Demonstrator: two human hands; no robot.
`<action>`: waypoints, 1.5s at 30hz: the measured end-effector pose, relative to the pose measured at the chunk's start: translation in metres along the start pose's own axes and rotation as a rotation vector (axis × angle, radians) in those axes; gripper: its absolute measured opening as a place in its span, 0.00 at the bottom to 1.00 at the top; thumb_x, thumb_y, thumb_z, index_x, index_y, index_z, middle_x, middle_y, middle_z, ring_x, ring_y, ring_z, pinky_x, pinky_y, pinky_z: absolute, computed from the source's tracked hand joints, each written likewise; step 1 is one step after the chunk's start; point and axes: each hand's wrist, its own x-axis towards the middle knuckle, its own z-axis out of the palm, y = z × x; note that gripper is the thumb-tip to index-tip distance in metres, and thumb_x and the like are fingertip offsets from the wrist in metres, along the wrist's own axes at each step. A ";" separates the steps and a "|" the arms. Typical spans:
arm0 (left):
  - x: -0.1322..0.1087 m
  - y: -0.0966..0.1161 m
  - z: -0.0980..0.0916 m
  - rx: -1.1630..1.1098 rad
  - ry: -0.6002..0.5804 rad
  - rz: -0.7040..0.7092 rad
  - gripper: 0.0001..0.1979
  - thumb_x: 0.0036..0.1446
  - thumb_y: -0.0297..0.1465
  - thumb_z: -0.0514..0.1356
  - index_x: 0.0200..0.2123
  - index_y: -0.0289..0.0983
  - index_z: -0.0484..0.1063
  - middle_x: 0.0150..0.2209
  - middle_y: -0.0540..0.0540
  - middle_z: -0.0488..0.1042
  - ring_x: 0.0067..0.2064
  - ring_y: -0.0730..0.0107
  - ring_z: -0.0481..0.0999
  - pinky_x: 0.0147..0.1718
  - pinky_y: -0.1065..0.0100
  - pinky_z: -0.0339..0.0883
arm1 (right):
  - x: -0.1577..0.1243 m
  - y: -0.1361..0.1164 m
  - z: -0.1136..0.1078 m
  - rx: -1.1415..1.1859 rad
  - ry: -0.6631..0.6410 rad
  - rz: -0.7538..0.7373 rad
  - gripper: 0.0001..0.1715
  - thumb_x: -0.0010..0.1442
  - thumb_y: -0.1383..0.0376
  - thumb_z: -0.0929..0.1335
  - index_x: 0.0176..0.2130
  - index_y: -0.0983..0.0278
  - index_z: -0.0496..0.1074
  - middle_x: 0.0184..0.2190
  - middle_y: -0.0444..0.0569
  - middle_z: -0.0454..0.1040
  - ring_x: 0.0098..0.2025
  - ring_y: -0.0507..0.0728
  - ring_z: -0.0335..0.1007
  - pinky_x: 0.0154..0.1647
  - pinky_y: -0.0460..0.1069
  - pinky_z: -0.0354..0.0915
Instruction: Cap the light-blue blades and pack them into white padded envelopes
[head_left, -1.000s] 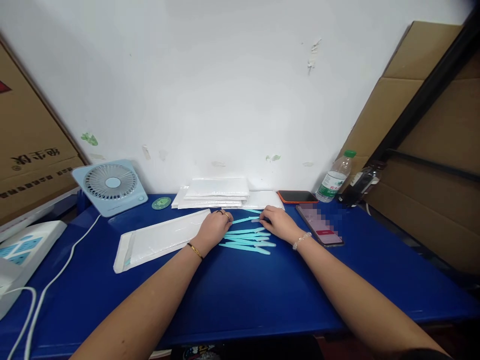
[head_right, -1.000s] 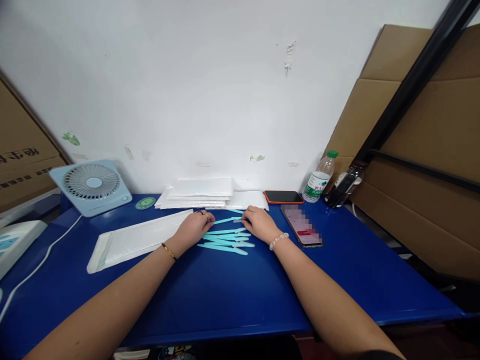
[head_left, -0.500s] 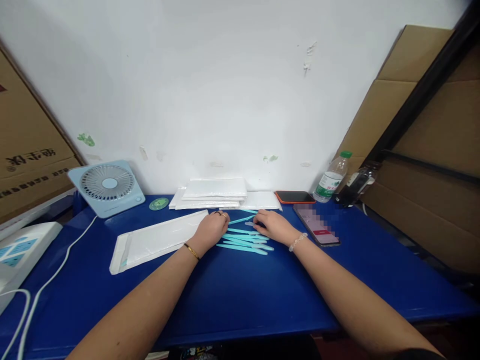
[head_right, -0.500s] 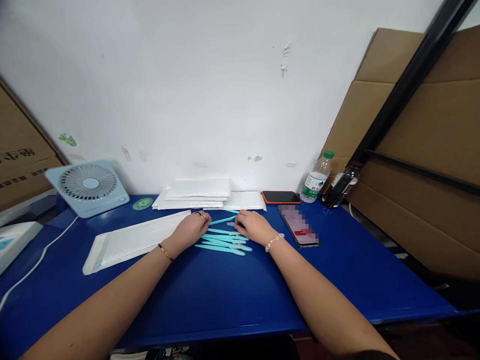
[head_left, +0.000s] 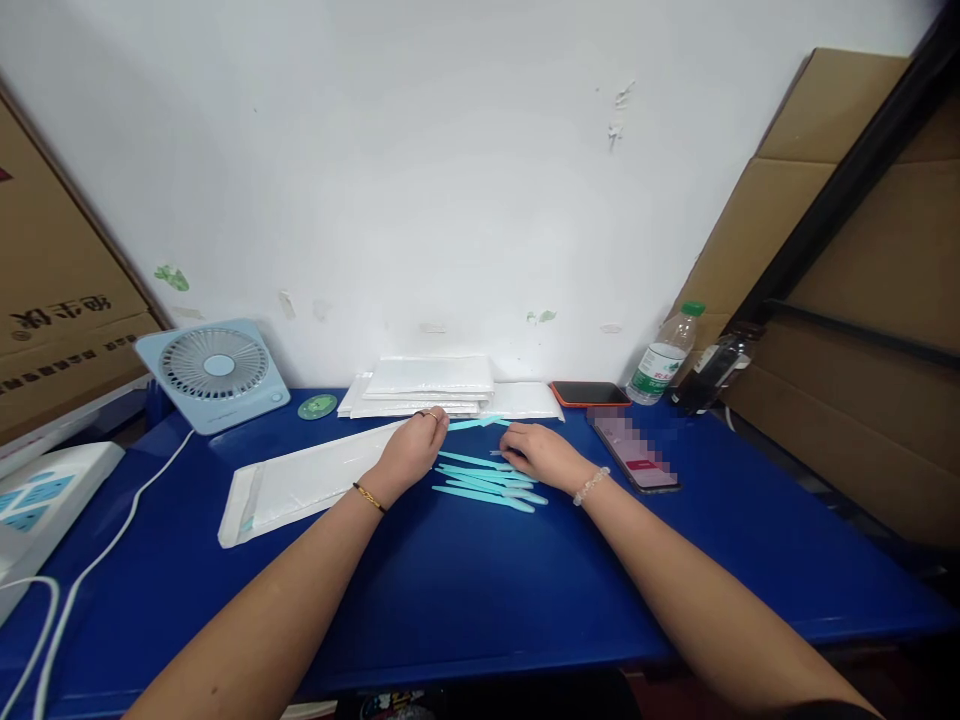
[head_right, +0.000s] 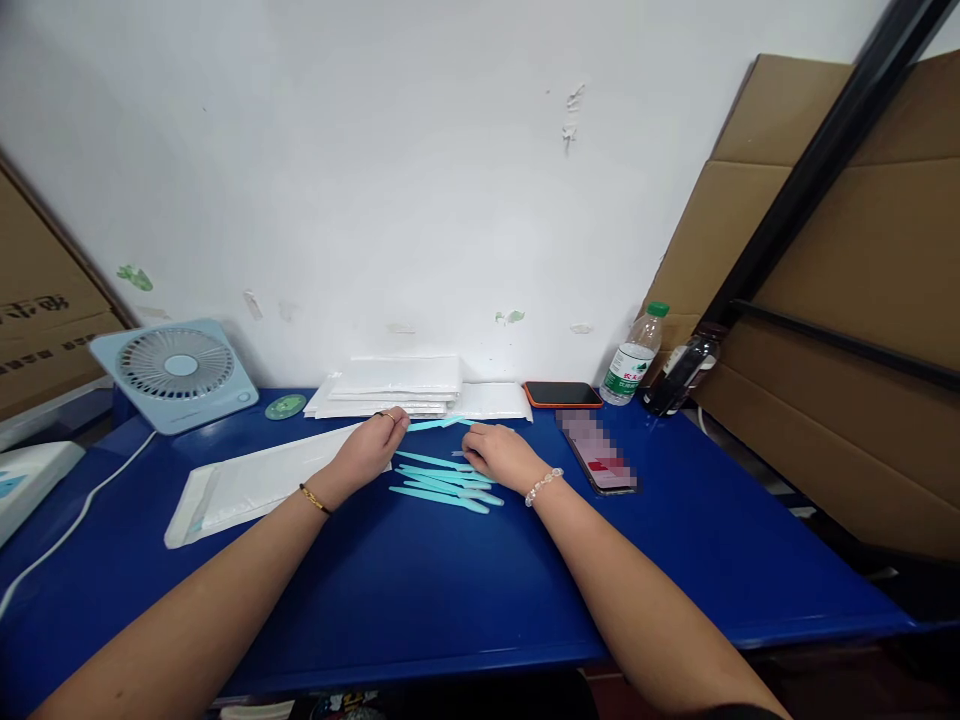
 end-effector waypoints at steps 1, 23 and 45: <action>0.000 0.000 -0.002 0.003 -0.014 0.010 0.18 0.65 0.38 0.40 0.33 0.38 0.64 0.31 0.45 0.71 0.33 0.65 0.71 0.32 0.66 0.61 | -0.001 0.001 -0.001 0.017 0.015 0.020 0.08 0.63 0.66 0.62 0.36 0.63 0.70 0.34 0.50 0.72 0.33 0.54 0.69 0.35 0.47 0.61; -0.003 0.009 0.002 -0.097 -0.214 0.002 0.30 0.64 0.46 0.37 0.27 0.39 0.72 0.28 0.48 0.74 0.31 0.68 0.71 0.32 0.69 0.60 | -0.009 -0.010 -0.014 0.213 0.216 0.031 0.11 0.65 0.64 0.60 0.40 0.61 0.71 0.35 0.50 0.72 0.37 0.55 0.69 0.39 0.48 0.64; -0.027 0.020 0.024 0.102 -0.426 0.376 0.28 0.64 0.47 0.42 0.65 0.48 0.44 0.67 0.45 0.43 0.67 0.54 0.41 0.61 0.47 0.40 | -0.024 0.027 -0.002 0.264 0.057 0.143 0.19 0.61 0.69 0.61 0.47 0.59 0.75 0.49 0.48 0.75 0.52 0.58 0.70 0.55 0.55 0.64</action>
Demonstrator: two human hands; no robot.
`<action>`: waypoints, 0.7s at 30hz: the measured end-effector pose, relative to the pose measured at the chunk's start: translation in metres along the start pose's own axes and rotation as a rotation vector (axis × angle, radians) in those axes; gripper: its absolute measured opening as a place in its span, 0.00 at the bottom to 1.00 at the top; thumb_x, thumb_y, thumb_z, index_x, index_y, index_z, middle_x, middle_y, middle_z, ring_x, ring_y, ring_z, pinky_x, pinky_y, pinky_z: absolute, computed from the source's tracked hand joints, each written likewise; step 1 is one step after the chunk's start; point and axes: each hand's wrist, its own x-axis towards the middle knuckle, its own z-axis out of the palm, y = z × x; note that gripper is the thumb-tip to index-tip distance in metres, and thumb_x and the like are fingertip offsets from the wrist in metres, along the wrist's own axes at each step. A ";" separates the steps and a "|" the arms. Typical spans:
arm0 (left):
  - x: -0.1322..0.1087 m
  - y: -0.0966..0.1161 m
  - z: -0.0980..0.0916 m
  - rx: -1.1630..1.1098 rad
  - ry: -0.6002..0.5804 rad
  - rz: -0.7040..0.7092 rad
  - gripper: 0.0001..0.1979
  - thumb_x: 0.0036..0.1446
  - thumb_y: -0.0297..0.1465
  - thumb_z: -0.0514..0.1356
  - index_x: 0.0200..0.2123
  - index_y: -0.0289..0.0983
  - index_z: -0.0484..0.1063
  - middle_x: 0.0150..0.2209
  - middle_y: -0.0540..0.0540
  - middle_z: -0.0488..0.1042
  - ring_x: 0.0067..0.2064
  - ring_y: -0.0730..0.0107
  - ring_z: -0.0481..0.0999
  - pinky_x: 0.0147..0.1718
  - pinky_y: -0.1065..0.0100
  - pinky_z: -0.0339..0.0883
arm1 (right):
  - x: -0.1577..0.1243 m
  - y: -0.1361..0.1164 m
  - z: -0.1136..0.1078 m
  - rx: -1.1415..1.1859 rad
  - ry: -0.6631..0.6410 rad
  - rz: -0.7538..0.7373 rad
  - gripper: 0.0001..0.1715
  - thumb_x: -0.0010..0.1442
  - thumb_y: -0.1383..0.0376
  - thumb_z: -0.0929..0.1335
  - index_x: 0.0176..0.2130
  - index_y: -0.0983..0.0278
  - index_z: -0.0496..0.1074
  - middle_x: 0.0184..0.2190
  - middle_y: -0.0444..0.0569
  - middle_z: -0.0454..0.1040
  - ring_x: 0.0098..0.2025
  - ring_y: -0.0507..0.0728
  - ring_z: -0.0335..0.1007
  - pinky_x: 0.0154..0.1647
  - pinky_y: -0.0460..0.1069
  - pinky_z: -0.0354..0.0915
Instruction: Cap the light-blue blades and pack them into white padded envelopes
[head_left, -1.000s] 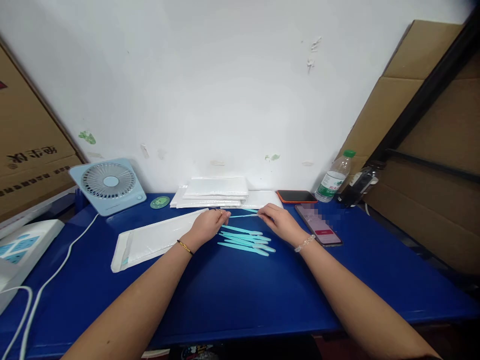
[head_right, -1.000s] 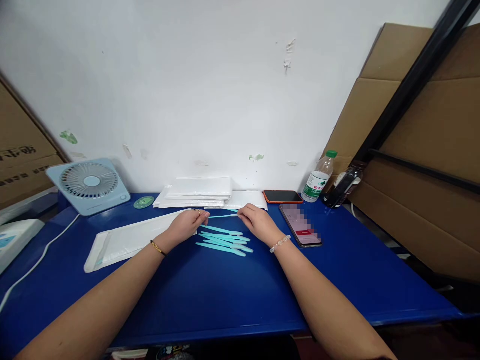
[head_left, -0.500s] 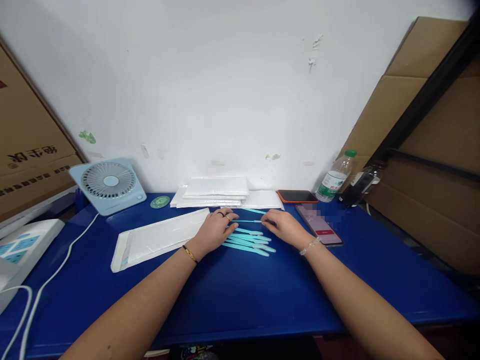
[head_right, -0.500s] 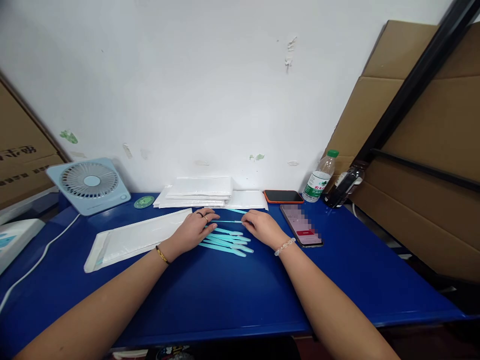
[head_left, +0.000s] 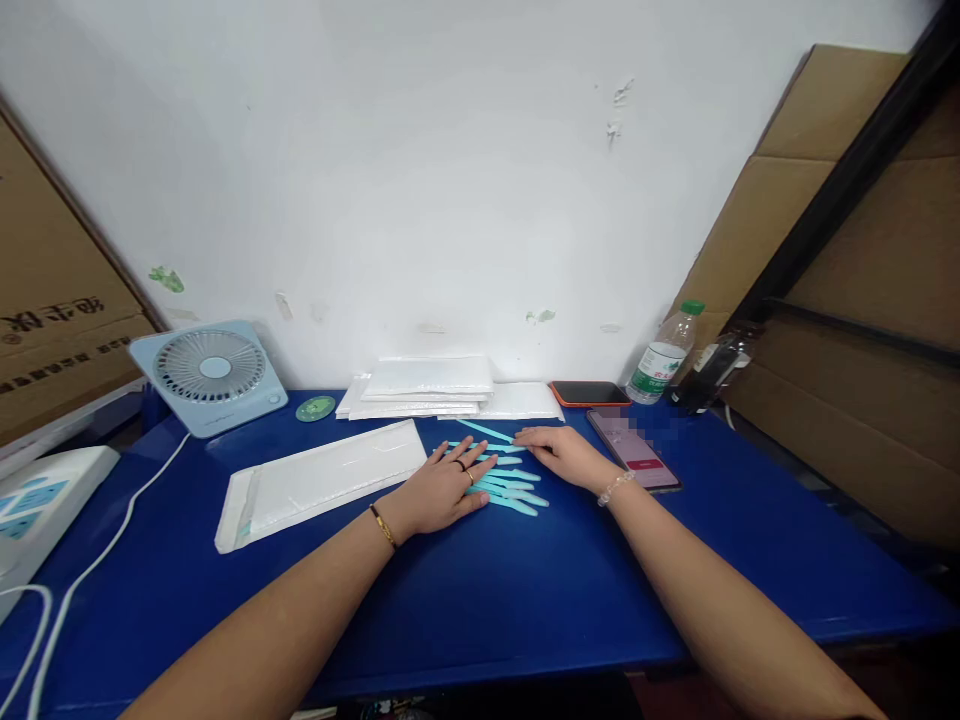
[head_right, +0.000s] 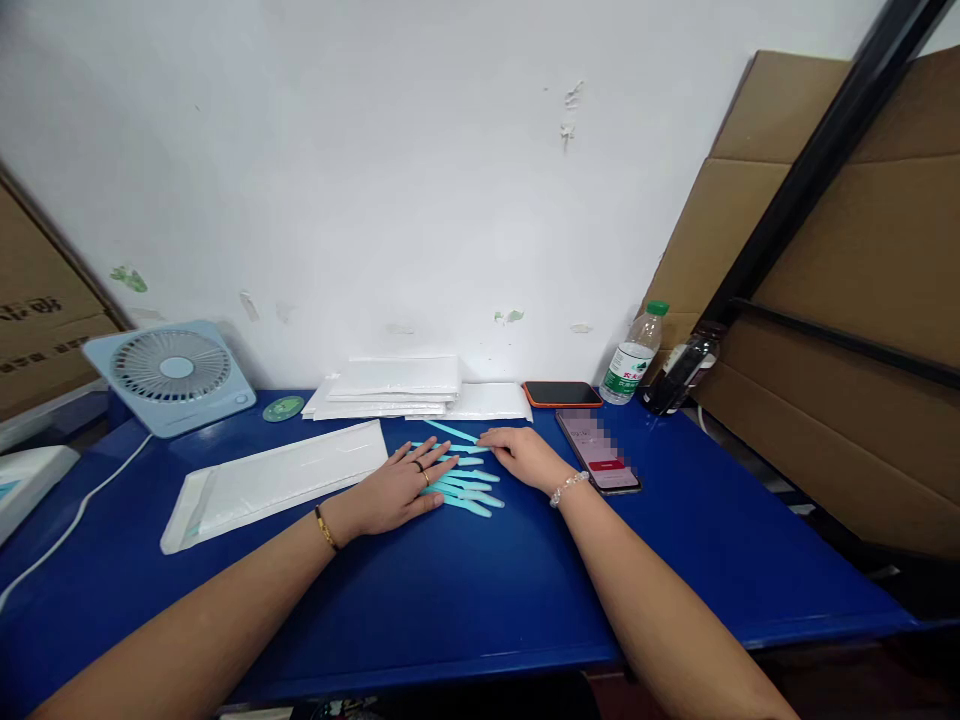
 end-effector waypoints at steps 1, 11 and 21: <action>0.001 0.000 0.002 0.010 0.002 -0.016 0.29 0.64 0.48 0.41 0.65 0.48 0.42 0.67 0.45 0.42 0.67 0.54 0.39 0.62 0.46 0.39 | 0.000 -0.003 0.000 0.013 -0.009 -0.007 0.19 0.61 0.69 0.61 0.48 0.58 0.74 0.49 0.48 0.74 0.52 0.59 0.69 0.54 0.55 0.65; -0.007 0.004 -0.014 -0.020 0.010 -0.054 0.31 0.62 0.51 0.40 0.66 0.50 0.39 0.68 0.47 0.38 0.67 0.53 0.37 0.61 0.44 0.36 | 0.000 -0.006 -0.002 -0.009 -0.145 -0.097 0.30 0.57 0.76 0.59 0.53 0.54 0.71 0.56 0.43 0.68 0.61 0.58 0.59 0.62 0.57 0.57; -0.008 -0.006 -0.012 -0.025 0.010 -0.072 0.32 0.62 0.50 0.41 0.66 0.49 0.38 0.68 0.46 0.40 0.68 0.54 0.36 0.61 0.44 0.35 | -0.005 -0.014 -0.007 0.088 -0.081 -0.134 0.20 0.59 0.59 0.67 0.51 0.55 0.72 0.56 0.47 0.68 0.61 0.60 0.58 0.60 0.58 0.58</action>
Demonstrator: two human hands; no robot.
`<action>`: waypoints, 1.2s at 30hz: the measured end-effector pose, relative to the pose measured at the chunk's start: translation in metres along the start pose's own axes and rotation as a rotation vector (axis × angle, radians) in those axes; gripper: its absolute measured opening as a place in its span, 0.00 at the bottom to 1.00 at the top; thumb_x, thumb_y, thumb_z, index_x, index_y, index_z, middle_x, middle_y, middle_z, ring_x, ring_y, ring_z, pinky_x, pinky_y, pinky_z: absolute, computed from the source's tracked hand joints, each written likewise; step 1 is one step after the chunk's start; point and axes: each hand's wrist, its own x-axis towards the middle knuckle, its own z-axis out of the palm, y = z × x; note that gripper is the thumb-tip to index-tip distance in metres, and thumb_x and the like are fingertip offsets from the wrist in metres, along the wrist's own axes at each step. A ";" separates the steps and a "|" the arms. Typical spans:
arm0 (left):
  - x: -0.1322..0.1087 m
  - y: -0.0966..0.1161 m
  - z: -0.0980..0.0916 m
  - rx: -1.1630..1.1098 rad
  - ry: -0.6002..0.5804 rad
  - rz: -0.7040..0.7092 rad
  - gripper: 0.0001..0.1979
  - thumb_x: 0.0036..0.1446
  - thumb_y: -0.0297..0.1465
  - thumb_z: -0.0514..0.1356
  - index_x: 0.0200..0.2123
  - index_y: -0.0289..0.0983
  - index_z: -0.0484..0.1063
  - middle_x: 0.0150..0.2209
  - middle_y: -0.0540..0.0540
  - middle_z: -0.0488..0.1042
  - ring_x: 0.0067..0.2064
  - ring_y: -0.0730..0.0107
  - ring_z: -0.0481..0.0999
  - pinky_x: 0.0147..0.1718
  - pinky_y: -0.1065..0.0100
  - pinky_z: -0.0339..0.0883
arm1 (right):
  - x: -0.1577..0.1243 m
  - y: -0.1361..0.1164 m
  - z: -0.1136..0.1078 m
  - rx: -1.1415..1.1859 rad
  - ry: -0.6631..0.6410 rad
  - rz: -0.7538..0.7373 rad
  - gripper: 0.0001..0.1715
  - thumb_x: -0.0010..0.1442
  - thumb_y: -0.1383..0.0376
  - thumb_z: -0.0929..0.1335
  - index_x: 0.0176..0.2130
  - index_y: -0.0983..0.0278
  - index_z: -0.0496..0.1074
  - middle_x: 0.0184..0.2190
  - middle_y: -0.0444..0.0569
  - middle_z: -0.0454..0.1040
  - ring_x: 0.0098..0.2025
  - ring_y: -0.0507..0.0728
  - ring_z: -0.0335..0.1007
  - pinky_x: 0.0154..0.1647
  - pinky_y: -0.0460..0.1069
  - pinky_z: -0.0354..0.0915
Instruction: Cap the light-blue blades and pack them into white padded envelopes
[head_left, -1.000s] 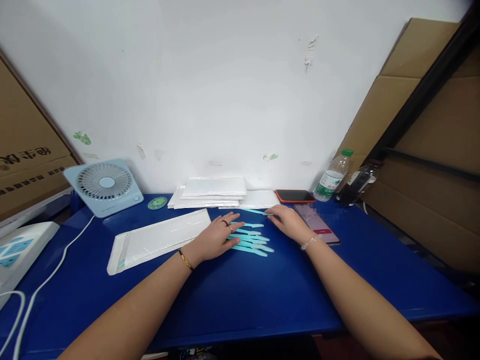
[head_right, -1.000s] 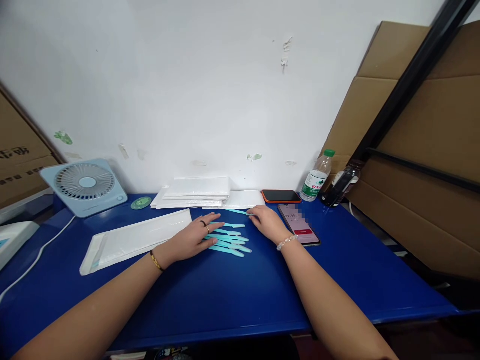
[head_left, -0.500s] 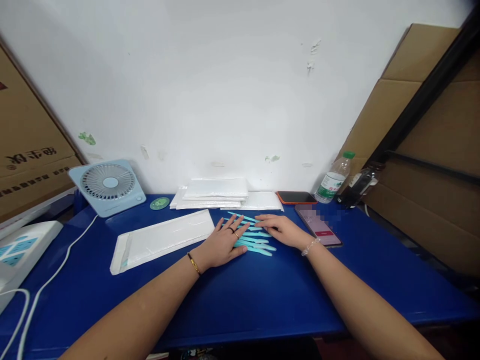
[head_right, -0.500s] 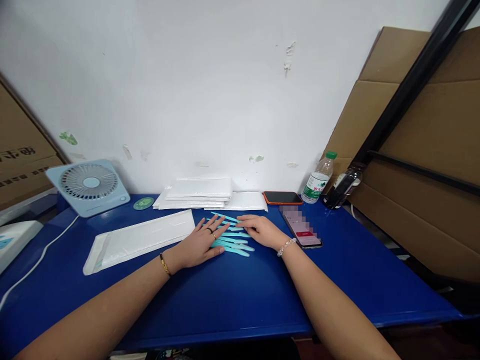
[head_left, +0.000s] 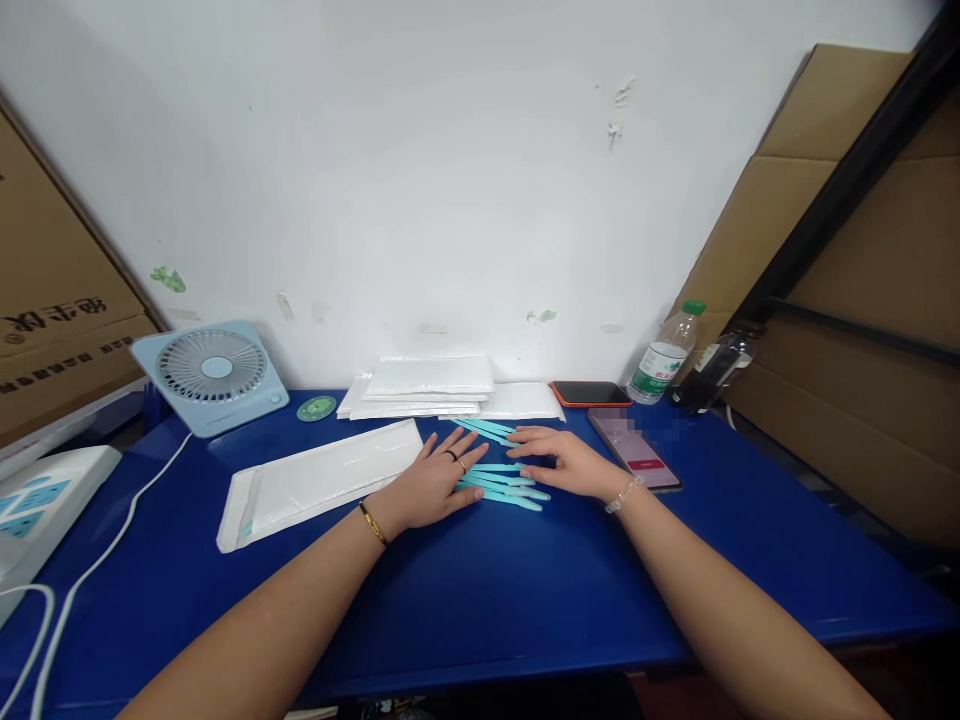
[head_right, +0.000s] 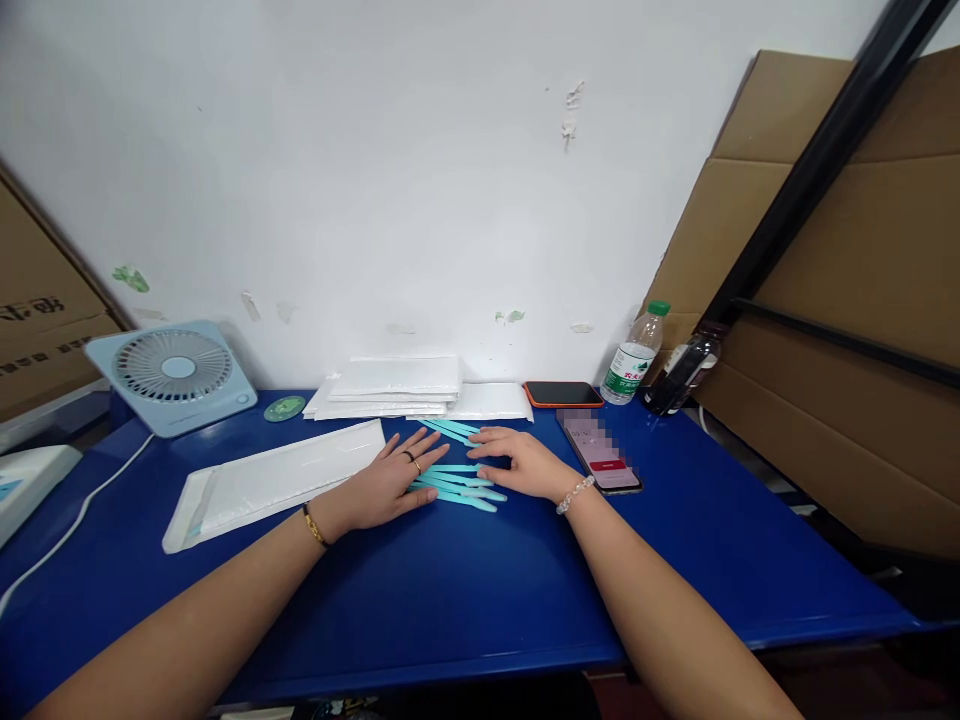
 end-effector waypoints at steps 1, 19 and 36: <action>0.000 -0.001 0.001 0.002 0.000 -0.005 0.32 0.62 0.51 0.41 0.66 0.48 0.38 0.68 0.45 0.40 0.68 0.54 0.36 0.61 0.44 0.35 | 0.000 -0.002 0.001 0.001 -0.019 -0.017 0.20 0.58 0.58 0.68 0.50 0.55 0.73 0.56 0.47 0.68 0.60 0.61 0.59 0.61 0.58 0.57; 0.001 -0.003 0.002 0.013 -0.023 -0.037 0.34 0.61 0.51 0.42 0.66 0.46 0.37 0.68 0.44 0.38 0.68 0.54 0.36 0.62 0.45 0.34 | 0.004 -0.004 0.010 -0.007 -0.010 -0.029 0.23 0.53 0.52 0.71 0.47 0.56 0.75 0.51 0.51 0.72 0.57 0.64 0.61 0.58 0.60 0.58; 0.000 -0.008 -0.004 -0.032 0.070 -0.069 0.36 0.61 0.50 0.45 0.66 0.45 0.36 0.68 0.44 0.38 0.68 0.53 0.36 0.62 0.45 0.34 | 0.008 -0.002 0.008 -0.091 0.193 0.025 0.08 0.59 0.61 0.67 0.33 0.59 0.77 0.41 0.50 0.76 0.45 0.59 0.71 0.49 0.57 0.64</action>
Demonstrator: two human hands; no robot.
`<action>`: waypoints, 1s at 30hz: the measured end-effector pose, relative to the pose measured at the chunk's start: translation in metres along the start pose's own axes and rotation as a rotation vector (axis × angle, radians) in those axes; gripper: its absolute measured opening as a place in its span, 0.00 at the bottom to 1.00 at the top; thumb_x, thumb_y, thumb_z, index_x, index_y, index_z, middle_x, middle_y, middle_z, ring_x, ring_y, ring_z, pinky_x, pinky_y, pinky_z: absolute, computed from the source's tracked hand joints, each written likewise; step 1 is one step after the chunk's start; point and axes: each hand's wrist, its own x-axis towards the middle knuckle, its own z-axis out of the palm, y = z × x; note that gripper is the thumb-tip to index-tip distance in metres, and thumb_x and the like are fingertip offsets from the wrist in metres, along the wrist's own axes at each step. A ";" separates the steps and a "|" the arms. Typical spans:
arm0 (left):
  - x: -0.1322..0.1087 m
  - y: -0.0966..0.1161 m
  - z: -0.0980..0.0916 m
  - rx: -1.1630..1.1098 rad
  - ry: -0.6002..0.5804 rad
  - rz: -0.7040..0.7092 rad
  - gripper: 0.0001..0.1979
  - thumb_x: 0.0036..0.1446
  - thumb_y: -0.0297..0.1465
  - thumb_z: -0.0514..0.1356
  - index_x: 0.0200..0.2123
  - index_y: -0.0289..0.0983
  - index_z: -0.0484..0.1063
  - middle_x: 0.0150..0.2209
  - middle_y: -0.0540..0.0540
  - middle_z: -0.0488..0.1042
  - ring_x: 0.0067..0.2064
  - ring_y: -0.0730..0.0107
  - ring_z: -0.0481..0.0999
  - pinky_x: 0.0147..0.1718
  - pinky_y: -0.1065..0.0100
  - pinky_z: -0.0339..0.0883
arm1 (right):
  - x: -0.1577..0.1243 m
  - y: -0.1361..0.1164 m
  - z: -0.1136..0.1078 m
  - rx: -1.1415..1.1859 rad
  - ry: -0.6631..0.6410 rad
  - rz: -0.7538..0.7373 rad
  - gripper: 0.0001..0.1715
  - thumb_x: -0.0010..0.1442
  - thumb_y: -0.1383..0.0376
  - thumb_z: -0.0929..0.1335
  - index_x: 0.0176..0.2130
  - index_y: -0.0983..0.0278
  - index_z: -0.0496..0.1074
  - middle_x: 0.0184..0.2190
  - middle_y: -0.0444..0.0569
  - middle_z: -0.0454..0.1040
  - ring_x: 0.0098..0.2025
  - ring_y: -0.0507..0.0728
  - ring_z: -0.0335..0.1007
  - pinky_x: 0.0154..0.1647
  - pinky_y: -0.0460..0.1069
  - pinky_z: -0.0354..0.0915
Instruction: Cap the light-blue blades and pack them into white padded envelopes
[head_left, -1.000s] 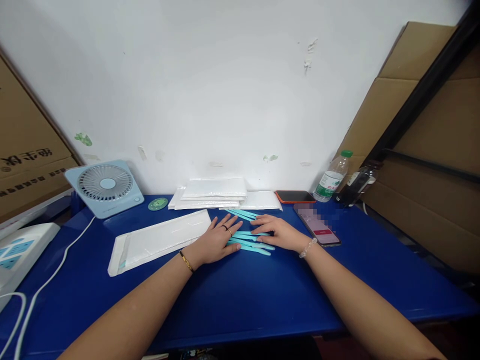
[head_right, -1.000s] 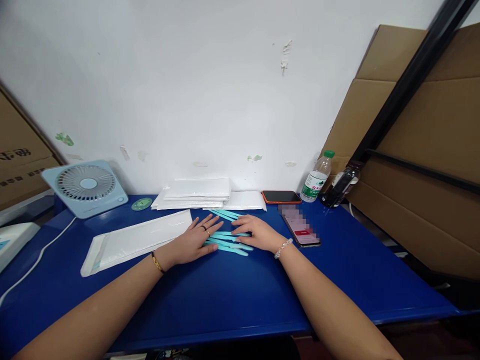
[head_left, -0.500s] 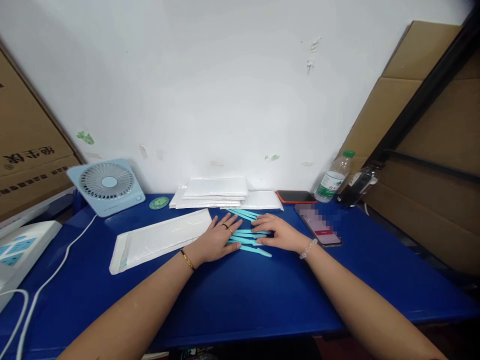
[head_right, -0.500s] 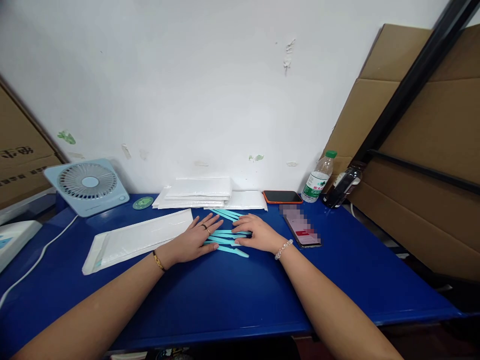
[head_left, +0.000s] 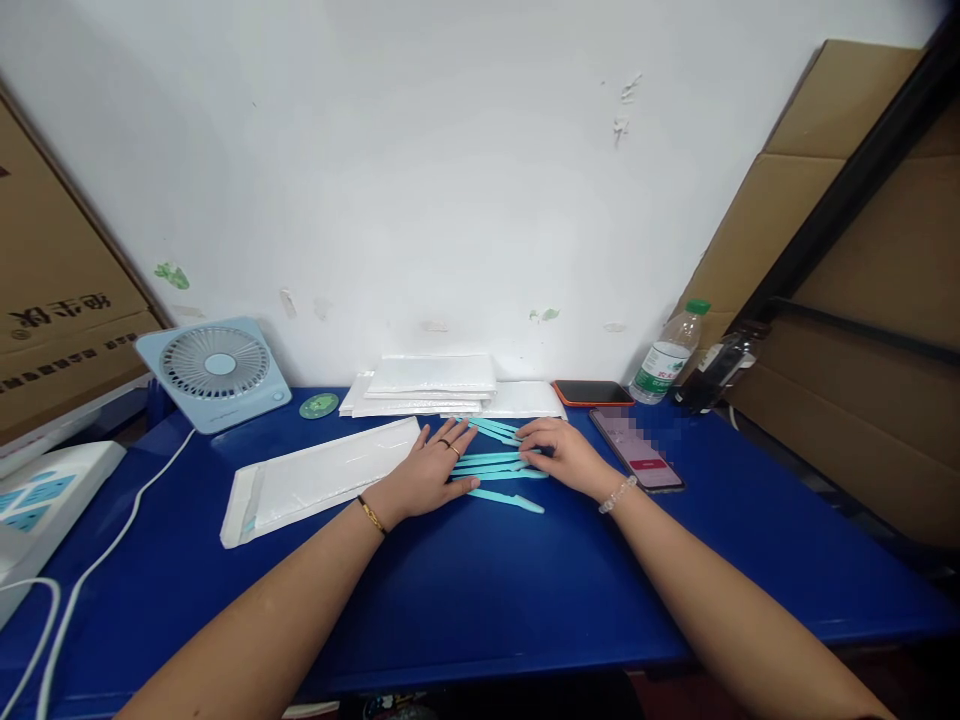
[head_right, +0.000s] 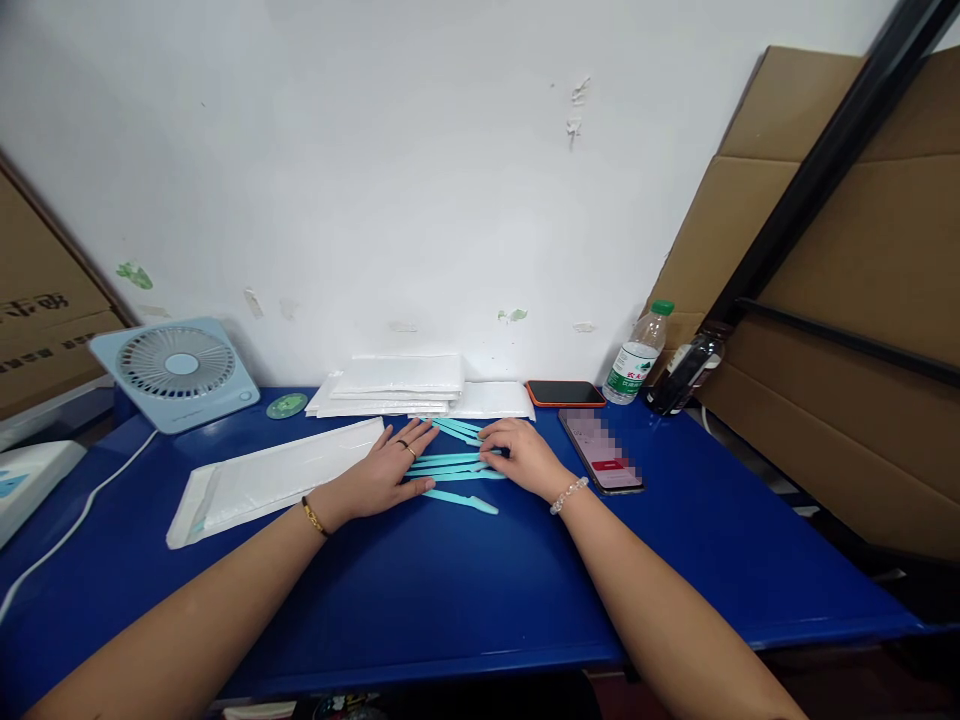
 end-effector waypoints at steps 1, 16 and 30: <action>0.000 0.000 -0.001 0.000 0.012 -0.009 0.36 0.61 0.50 0.45 0.66 0.45 0.35 0.68 0.44 0.38 0.68 0.53 0.36 0.62 0.45 0.34 | 0.000 0.003 0.000 -0.013 0.018 0.030 0.08 0.59 0.62 0.67 0.33 0.59 0.77 0.41 0.50 0.77 0.45 0.59 0.71 0.49 0.57 0.65; -0.005 0.048 0.010 -0.022 -0.151 0.207 0.31 0.60 0.52 0.45 0.64 0.50 0.48 0.67 0.46 0.45 0.67 0.50 0.41 0.61 0.43 0.38 | -0.005 0.025 -0.002 -0.015 0.083 0.109 0.14 0.61 0.66 0.62 0.45 0.60 0.74 0.43 0.51 0.76 0.45 0.58 0.71 0.49 0.54 0.66; -0.006 0.047 0.004 -0.058 -0.112 0.241 0.31 0.60 0.51 0.46 0.64 0.48 0.48 0.66 0.45 0.49 0.67 0.53 0.44 0.62 0.44 0.38 | -0.001 0.027 0.004 -0.071 -0.167 0.006 0.31 0.55 0.75 0.60 0.54 0.55 0.69 0.56 0.46 0.68 0.59 0.59 0.61 0.60 0.60 0.58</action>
